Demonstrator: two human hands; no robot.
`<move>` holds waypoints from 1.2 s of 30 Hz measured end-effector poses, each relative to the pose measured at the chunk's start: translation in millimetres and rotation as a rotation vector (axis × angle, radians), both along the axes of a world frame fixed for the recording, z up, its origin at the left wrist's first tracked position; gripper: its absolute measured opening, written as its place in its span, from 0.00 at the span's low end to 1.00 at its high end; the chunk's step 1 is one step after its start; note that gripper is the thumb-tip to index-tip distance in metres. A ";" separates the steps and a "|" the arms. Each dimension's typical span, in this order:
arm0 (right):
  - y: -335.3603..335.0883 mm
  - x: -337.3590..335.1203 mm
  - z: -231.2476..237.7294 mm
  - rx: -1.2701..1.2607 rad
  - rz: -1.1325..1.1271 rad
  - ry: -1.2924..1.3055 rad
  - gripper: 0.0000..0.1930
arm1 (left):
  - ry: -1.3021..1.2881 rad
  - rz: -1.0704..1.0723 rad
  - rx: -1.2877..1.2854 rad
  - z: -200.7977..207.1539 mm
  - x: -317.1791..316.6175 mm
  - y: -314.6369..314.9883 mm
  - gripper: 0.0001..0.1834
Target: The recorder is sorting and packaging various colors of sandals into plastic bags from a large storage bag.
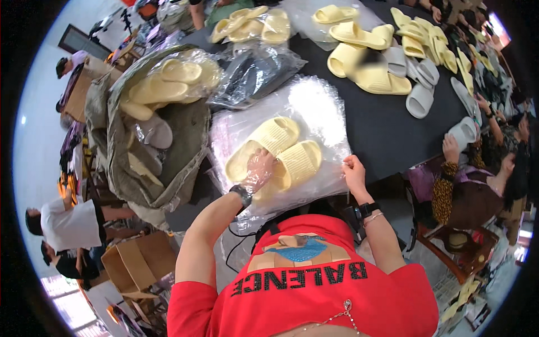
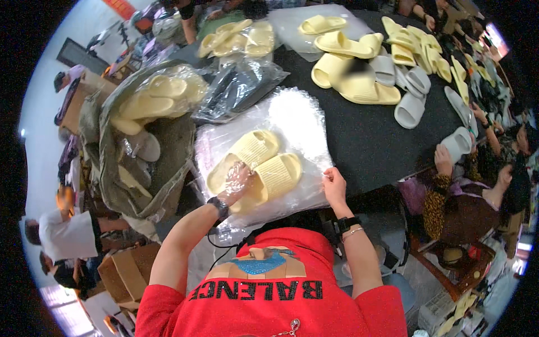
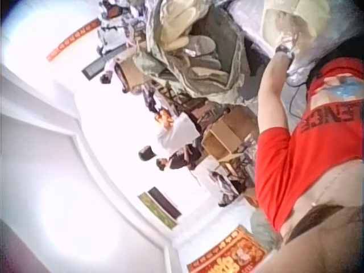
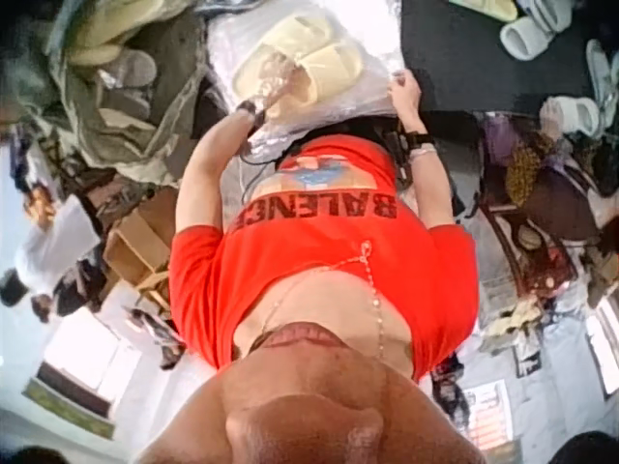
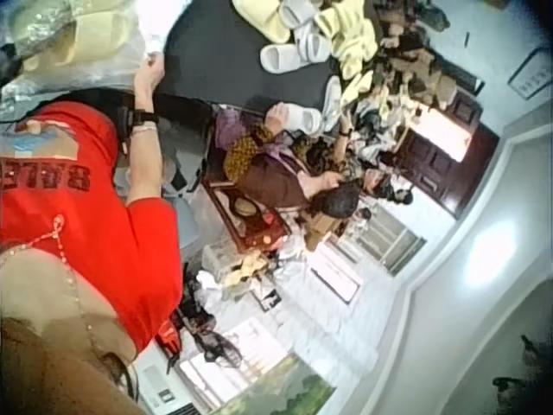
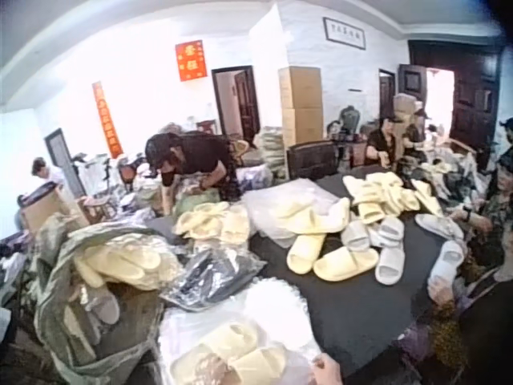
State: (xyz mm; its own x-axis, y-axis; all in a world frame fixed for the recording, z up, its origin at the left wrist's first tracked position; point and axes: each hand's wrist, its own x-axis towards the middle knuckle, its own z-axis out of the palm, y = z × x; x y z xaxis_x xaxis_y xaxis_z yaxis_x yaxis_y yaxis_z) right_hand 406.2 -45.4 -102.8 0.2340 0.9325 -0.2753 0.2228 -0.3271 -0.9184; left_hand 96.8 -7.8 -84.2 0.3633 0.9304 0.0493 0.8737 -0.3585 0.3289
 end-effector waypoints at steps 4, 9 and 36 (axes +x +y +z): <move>2.1 3.3 -5.1 0.069 0.060 -0.121 0.02 | 0.166 -0.036 -0.038 10.5 -59.3 -24.5 0.12; 16.5 -19.9 11.2 0.028 0.117 -0.195 0.06 | 0.384 0.053 0.000 26.1 -96.5 -51.1 0.06; -15.2 11.5 6.5 0.221 0.242 -0.448 0.15 | -0.258 0.080 0.220 34.9 102.7 33.4 0.08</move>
